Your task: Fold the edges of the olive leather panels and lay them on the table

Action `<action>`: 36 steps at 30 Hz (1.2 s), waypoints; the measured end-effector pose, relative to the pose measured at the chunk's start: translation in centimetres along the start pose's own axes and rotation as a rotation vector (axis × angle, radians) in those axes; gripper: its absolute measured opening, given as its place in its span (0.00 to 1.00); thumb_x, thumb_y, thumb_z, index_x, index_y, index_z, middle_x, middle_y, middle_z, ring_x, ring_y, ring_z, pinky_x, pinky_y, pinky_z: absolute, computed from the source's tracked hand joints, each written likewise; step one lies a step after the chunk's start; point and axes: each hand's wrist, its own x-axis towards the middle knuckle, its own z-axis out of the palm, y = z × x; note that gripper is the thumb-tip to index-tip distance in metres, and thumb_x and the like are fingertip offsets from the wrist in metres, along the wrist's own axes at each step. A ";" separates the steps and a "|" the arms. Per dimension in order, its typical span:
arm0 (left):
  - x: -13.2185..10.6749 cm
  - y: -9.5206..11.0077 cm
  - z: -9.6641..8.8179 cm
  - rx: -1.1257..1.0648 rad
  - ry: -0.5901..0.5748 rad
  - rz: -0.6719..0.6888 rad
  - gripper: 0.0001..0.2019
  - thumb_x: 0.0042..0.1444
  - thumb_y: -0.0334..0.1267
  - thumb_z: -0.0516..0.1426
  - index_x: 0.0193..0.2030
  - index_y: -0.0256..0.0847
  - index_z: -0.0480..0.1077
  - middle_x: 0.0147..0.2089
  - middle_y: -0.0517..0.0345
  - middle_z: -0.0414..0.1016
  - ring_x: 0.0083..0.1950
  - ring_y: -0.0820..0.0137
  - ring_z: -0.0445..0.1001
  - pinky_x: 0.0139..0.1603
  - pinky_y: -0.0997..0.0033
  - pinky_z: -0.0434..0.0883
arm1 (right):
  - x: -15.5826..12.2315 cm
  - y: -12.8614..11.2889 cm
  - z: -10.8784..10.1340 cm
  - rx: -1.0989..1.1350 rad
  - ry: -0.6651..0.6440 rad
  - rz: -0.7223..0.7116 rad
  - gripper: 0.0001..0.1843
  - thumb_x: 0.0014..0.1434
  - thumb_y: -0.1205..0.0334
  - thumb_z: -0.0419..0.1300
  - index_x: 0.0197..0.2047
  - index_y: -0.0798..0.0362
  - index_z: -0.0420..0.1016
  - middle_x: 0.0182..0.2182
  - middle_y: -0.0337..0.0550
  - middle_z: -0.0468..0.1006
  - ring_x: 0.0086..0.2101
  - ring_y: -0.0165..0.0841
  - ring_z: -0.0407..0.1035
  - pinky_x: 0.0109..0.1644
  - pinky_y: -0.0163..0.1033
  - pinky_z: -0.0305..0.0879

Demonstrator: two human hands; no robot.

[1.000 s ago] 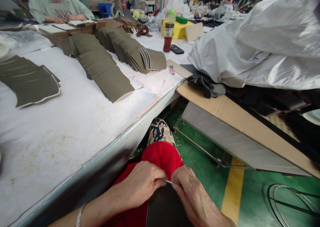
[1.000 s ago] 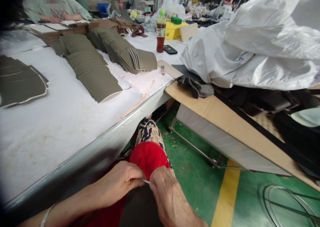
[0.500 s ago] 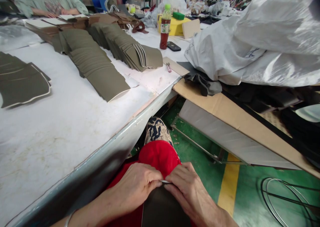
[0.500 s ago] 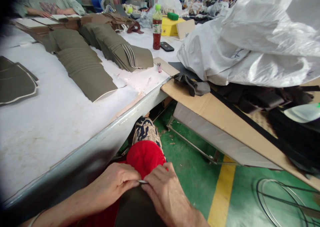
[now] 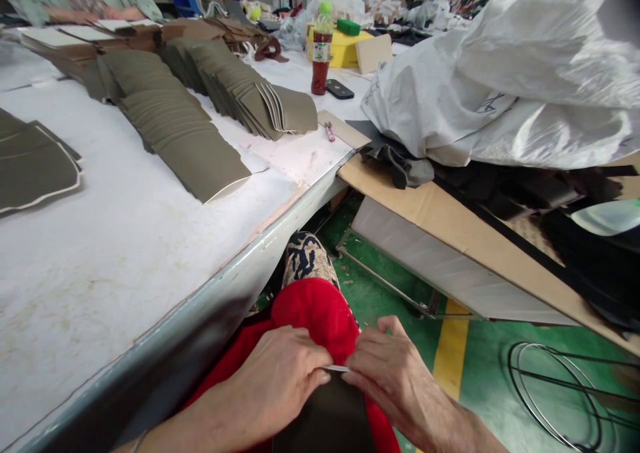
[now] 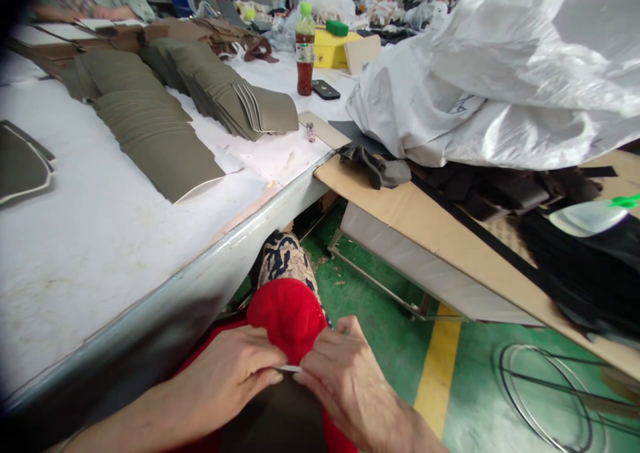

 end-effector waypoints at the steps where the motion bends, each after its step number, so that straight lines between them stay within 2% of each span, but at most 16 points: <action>1: 0.2 0.1 0.3 0.010 0.000 0.008 0.09 0.59 0.34 0.57 0.27 0.41 0.71 0.29 0.61 0.74 0.33 0.71 0.69 0.34 0.71 0.56 | 0.0 0.0 0.1 0.000 -0.010 -0.001 0.15 0.70 0.63 0.47 0.31 0.53 0.66 0.27 0.36 0.72 0.31 0.31 0.64 0.43 0.44 0.45; 5: 0.5 0.0 1.2 -0.012 0.036 0.037 0.11 0.60 0.34 0.57 0.25 0.40 0.69 0.27 0.63 0.73 0.30 0.73 0.66 0.33 0.71 0.55 | -0.3 0.3 0.0 -0.020 -0.032 -0.024 0.11 0.69 0.63 0.50 0.34 0.53 0.68 0.29 0.37 0.72 0.32 0.32 0.64 0.43 0.44 0.46; 9: 0.4 -0.4 1.5 -0.037 0.055 0.038 0.12 0.61 0.36 0.56 0.26 0.41 0.69 0.27 0.64 0.73 0.29 0.74 0.66 0.34 0.71 0.54 | -0.7 0.7 0.0 -0.029 -0.016 -0.029 0.13 0.70 0.63 0.47 0.34 0.52 0.68 0.28 0.37 0.72 0.32 0.32 0.63 0.43 0.44 0.46; 15: 0.7 -0.5 1.3 -0.122 0.046 -0.007 0.13 0.61 0.36 0.55 0.25 0.41 0.71 0.26 0.62 0.75 0.27 0.74 0.67 0.31 0.72 0.54 | -0.5 1.1 0.5 0.027 0.026 -0.049 0.19 0.71 0.61 0.43 0.28 0.52 0.62 0.24 0.37 0.69 0.29 0.31 0.61 0.40 0.42 0.50; 18: 0.9 -0.3 1.0 -0.175 0.039 -0.019 0.10 0.59 0.35 0.56 0.26 0.41 0.72 0.27 0.61 0.76 0.27 0.75 0.68 0.29 0.73 0.53 | -0.4 0.9 0.6 0.050 0.030 -0.034 0.18 0.71 0.61 0.43 0.28 0.52 0.62 0.25 0.37 0.69 0.29 0.31 0.62 0.40 0.41 0.51; 21: 1.1 0.1 0.7 -0.235 0.050 -0.046 0.11 0.57 0.35 0.56 0.24 0.39 0.72 0.24 0.62 0.72 0.26 0.76 0.65 0.28 0.74 0.51 | -0.2 0.7 0.8 0.100 0.058 0.001 0.17 0.70 0.61 0.45 0.28 0.52 0.63 0.25 0.37 0.69 0.30 0.31 0.62 0.40 0.41 0.53; 24: 1.1 0.3 0.6 -0.353 0.056 -0.079 0.13 0.58 0.38 0.55 0.24 0.38 0.71 0.21 0.65 0.66 0.25 0.77 0.61 0.27 0.76 0.51 | 0.0 0.6 1.6 0.244 0.164 0.143 0.21 0.70 0.57 0.46 0.25 0.52 0.62 0.22 0.35 0.65 0.27 0.30 0.60 0.39 0.40 0.54; 27: 0.8 0.2 0.6 -0.431 0.056 -0.112 0.13 0.58 0.40 0.56 0.25 0.37 0.72 0.20 0.66 0.62 0.25 0.78 0.61 0.25 0.77 0.50 | 0.3 0.8 2.1 0.504 0.387 0.456 0.25 0.68 0.49 0.47 0.22 0.52 0.64 0.20 0.36 0.66 0.25 0.31 0.62 0.35 0.38 0.57; 29: 0.5 -0.1 0.7 -0.446 0.063 -0.132 0.12 0.57 0.40 0.56 0.26 0.37 0.72 0.21 0.66 0.63 0.26 0.77 0.62 0.25 0.77 0.50 | 0.3 1.1 2.1 0.622 0.491 0.583 0.26 0.66 0.45 0.49 0.23 0.53 0.68 0.21 0.38 0.70 0.27 0.33 0.65 0.35 0.37 0.60; 32: 0.3 -0.4 0.8 -0.468 0.063 -0.148 0.11 0.56 0.41 0.56 0.27 0.38 0.72 0.22 0.66 0.65 0.26 0.77 0.63 0.25 0.77 0.51 | 0.1 1.3 1.5 0.659 0.428 0.543 0.23 0.64 0.45 0.52 0.28 0.52 0.75 0.28 0.41 0.75 0.33 0.35 0.69 0.40 0.37 0.63; 34: 0.3 -0.5 0.7 -0.471 0.064 -0.145 0.11 0.56 0.40 0.56 0.27 0.38 0.73 0.22 0.66 0.66 0.26 0.77 0.62 0.25 0.76 0.51 | 0.0 1.2 1.2 0.696 0.321 0.486 0.18 0.65 0.47 0.53 0.39 0.51 0.77 0.36 0.43 0.77 0.39 0.37 0.70 0.46 0.39 0.63; 36: 0.3 -0.4 0.4 -0.483 0.072 -0.143 0.09 0.56 0.39 0.56 0.29 0.39 0.73 0.23 0.66 0.67 0.27 0.76 0.64 0.26 0.76 0.51 | 0.0 0.9 1.0 0.753 0.217 0.449 0.18 0.64 0.48 0.54 0.48 0.49 0.75 0.40 0.43 0.77 0.43 0.38 0.70 0.49 0.40 0.63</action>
